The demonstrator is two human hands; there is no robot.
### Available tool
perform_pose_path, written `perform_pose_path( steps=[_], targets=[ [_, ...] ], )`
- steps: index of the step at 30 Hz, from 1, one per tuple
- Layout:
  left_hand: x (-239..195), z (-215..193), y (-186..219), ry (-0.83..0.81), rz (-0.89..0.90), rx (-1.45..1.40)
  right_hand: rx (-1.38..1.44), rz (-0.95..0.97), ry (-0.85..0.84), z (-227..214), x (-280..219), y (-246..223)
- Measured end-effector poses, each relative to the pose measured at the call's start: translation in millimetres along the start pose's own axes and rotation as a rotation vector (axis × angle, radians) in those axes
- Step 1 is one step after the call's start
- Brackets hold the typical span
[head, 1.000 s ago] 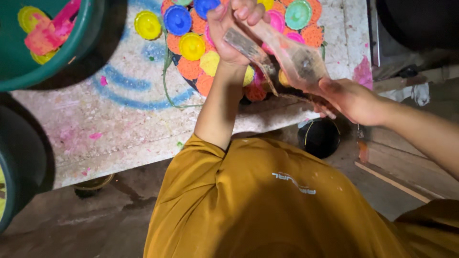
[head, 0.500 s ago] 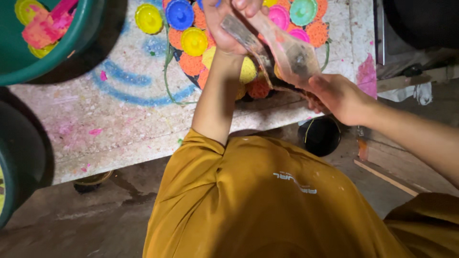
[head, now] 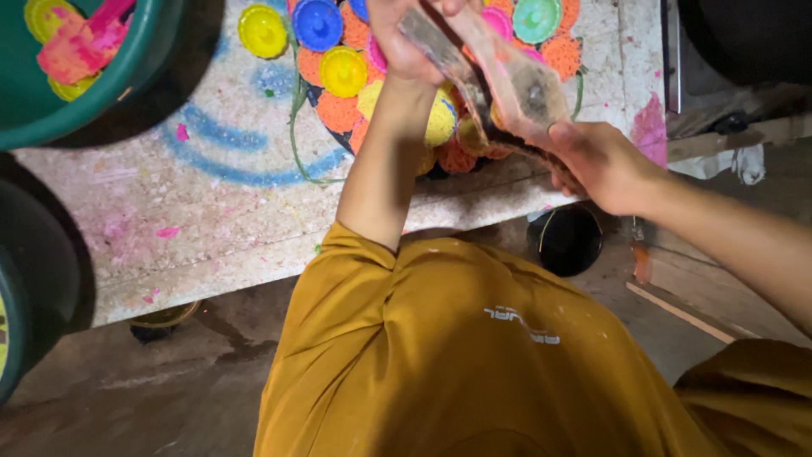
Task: The person scoops yellow dough from a large green basin using a wooden mold and a stick, then presses the dough into the mold and releases it into a basket of colorful molded pieces. The process is repeated multiple times.
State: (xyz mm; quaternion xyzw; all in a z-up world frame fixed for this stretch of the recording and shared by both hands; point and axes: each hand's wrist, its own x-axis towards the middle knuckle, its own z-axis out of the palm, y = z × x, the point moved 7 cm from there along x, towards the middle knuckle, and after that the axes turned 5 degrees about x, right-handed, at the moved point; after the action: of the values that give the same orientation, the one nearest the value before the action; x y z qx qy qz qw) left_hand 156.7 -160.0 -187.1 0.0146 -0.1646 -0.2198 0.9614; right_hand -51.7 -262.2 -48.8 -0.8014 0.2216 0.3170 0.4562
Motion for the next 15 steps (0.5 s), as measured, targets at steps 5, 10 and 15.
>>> perform_pose_path(
  steps=[5,10,15],
  targets=[
    [-5.5,18.6,-16.2,0.118,-0.116,-0.152,-0.306,0.2,0.022,-20.4,-3.9,20.4],
    [1.8,31.9,-12.9,-0.158,-0.082,0.219,-0.252,0.031,0.093,-23.0,-2.7,11.5],
    [8.4,-17.9,-33.3,0.128,-0.144,-0.026,-0.219,-0.003,0.114,-30.1,-3.6,17.5]
  ],
)
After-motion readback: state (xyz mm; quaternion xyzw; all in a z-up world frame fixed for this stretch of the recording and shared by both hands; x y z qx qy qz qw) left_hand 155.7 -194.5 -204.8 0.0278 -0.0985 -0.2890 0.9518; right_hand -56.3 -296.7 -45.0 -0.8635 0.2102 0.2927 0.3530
